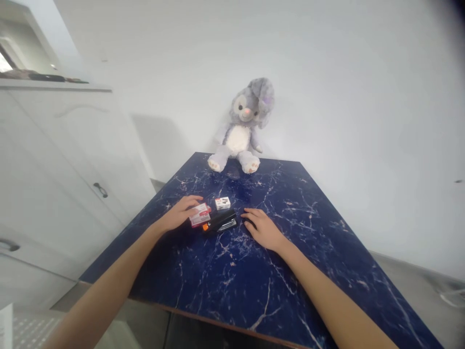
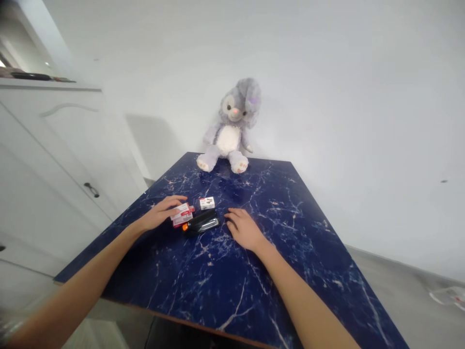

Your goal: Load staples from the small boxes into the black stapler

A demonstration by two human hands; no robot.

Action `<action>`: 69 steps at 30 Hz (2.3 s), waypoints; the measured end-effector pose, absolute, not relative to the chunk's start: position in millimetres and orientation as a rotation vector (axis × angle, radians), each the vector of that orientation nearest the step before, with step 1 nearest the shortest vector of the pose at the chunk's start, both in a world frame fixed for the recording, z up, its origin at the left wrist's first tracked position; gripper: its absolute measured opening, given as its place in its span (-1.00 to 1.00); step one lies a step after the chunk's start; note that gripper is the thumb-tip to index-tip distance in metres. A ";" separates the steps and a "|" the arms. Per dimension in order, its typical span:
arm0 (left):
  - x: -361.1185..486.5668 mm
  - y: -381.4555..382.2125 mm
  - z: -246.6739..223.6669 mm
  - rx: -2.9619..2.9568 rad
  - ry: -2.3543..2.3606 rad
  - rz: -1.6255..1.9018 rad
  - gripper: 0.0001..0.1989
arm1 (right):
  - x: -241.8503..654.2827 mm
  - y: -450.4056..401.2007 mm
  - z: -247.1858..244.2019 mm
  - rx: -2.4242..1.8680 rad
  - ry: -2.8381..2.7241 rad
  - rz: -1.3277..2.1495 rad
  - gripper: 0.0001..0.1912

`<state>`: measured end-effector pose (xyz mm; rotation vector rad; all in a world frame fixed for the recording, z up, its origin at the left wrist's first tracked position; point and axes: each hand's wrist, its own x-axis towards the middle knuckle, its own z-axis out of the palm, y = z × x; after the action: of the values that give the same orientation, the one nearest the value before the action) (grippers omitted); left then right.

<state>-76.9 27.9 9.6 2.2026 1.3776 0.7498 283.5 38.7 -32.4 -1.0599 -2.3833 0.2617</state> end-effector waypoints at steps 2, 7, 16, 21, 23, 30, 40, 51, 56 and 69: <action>-74.6 31.8 4.5 2.183 1.449 0.766 -0.62 | 283.7 39.1 -32.7 -1.059 -2.384 0.257 -0.66; -67.4 28.9 -1.4 2.125 1.563 0.811 -0.55 | 284.1 38.0 -31.7 -1.056 -2.378 0.271 -0.66; -58.4 17.1 11.0 2.234 1.616 0.727 -0.54 | 283.0 37.7 -31.1 -1.049 -2.355 0.288 -0.65; -54.7 11.8 14.4 2.290 1.635 0.798 -0.57 | 283.3 38.4 -32.7 -1.047 -2.349 0.289 -0.65; -52.3 10.8 15.8 2.367 1.553 0.769 -0.61 | 283.2 37.8 -32.1 -1.043 -2.343 0.293 -0.66; -48.4 10.7 14.8 2.382 1.555 0.822 -0.66 | 282.6 36.2 -30.4 -1.052 -2.345 0.302 -0.66; -45.4 13.9 5.2 2.385 1.512 0.818 -0.63 | 274.4 24.4 -17.2 -1.056 -2.299 0.376 -0.50; -37.2 -1.3 21.0 2.604 1.175 0.795 -0.80 | 270.6 19.8 -16.7 -1.021 -2.355 0.452 -0.56; -25.2 -2.8 18.0 2.639 1.124 0.703 -0.74 | 269.6 18.9 -11.3 -0.983 -2.341 0.437 -0.60; -38.1 8.0 -9.9 2.522 1.266 0.867 -0.78 | 271.4 20.8 -7.1 -1.034 -2.262 0.485 -0.82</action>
<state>-38.1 8.0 -9.9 2.5217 1.2665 0.8668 271.4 20.8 -7.1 -1.0339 -2.2621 0.4849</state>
